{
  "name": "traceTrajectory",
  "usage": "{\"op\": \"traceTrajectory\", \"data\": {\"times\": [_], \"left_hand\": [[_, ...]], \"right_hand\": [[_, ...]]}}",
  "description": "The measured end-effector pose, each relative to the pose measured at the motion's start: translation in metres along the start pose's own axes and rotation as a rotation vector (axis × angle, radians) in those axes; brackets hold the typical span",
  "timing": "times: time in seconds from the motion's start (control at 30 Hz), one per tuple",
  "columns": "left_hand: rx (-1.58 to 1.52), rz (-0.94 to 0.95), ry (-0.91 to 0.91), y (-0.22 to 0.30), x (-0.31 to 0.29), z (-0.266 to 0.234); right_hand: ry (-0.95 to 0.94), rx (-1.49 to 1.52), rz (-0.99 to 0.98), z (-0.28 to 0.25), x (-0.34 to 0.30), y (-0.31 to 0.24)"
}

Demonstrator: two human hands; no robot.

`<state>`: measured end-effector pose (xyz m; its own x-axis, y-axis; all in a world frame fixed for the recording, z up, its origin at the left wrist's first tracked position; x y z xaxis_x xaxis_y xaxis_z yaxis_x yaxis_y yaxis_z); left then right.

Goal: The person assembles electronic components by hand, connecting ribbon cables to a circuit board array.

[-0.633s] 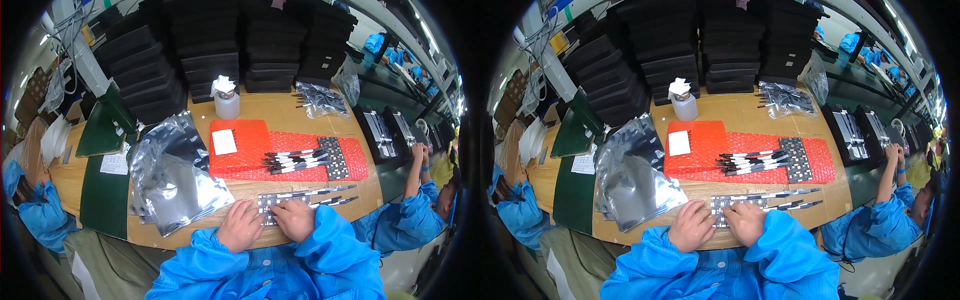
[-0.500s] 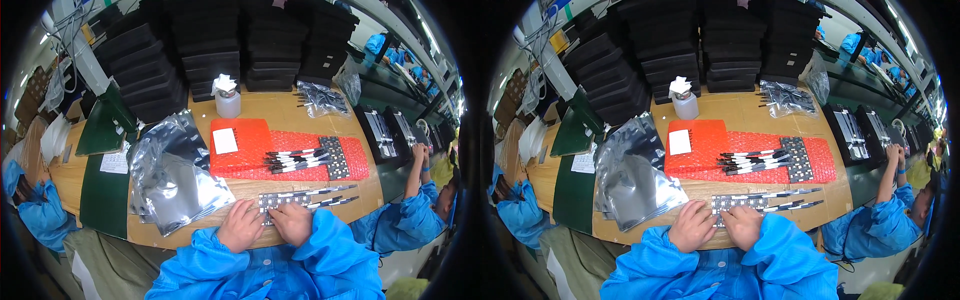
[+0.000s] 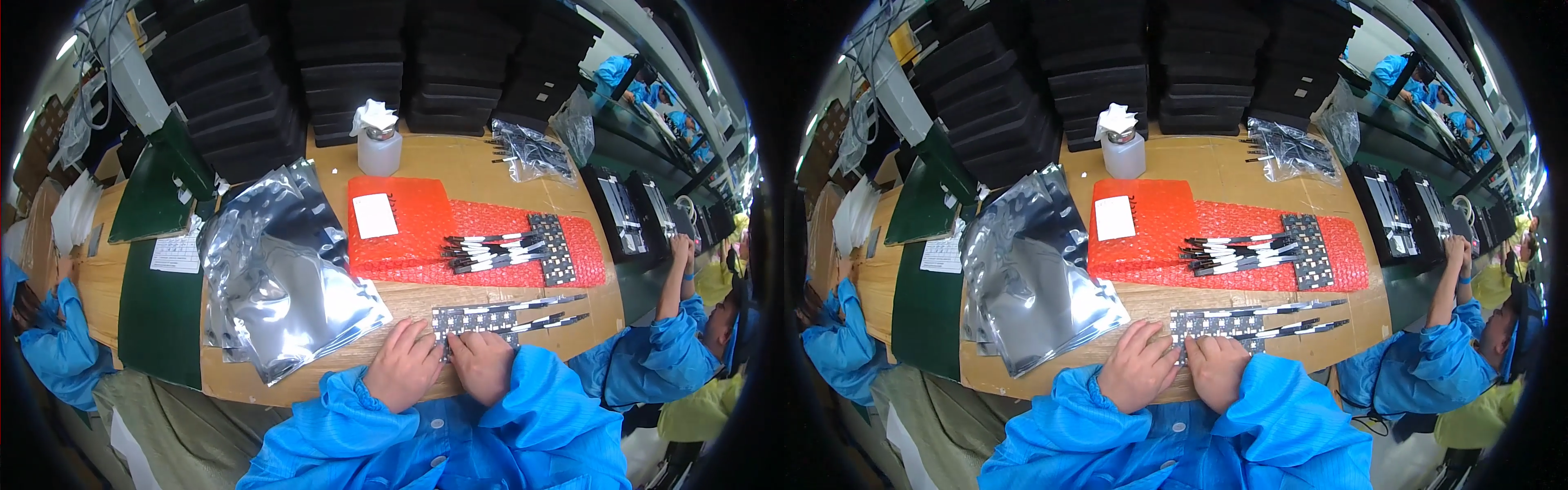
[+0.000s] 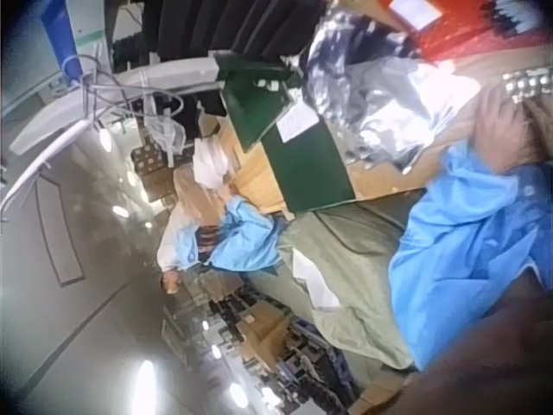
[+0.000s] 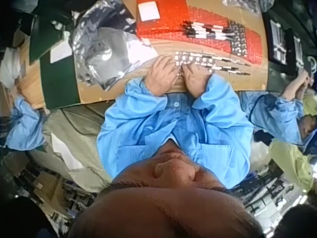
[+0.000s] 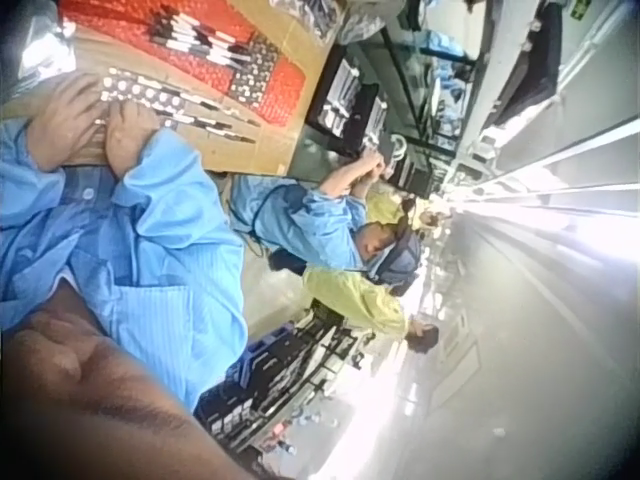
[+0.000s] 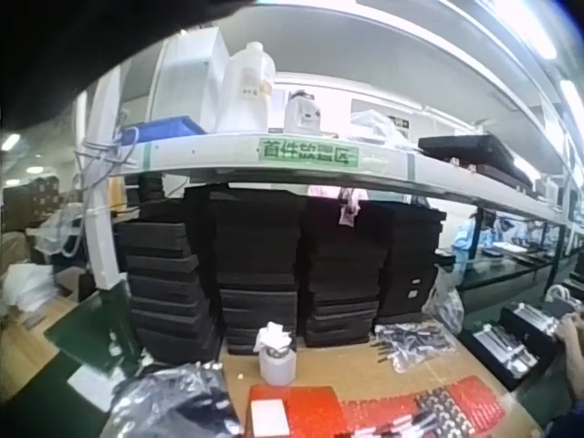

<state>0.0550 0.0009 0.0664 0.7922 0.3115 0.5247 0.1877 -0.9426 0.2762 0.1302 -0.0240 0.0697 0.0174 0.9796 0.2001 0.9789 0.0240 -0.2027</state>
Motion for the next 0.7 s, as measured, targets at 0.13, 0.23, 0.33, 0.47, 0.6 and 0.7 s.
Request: {"op": "traceTrajectory", "data": {"times": [0.13,0.23,0.33,0.47,0.6,0.7], "left_hand": [[-0.012,-0.005,0.002,-0.002,-0.001,0.003],[-0.019,-0.006,-0.008,-0.003,-0.002,0.004],[-0.031,-0.007,-0.013,-0.003,-0.005,0.004],[-0.037,-0.007,-0.024,-0.003,-0.006,0.006],[-0.044,0.003,-0.052,-0.001,-0.003,0.005],[-0.042,0.004,-0.050,-0.005,-0.003,0.007]], "right_hand": [[0.016,-0.083,-0.010,0.001,0.001,-0.005],[0.010,-0.097,-0.022,0.003,0.006,-0.006],[0.020,-0.098,-0.027,0.006,0.007,-0.010],[0.006,-0.022,0.165,0.017,0.006,0.003],[-0.025,-0.067,0.133,0.020,0.006,0.000],[-0.096,-0.037,0.300,0.018,0.013,0.005]]}}
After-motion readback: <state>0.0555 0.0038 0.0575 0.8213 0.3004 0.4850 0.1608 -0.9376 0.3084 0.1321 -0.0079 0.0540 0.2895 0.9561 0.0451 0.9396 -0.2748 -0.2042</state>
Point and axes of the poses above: each hand's wrist, its own x-axis towards the middle knuckle, its own z-axis out of the palm, y = z × x, the point moved 8 cm from there along x, towards the middle knuckle, and after that the axes turned 11 degrees about z, right-handed, at the moved point
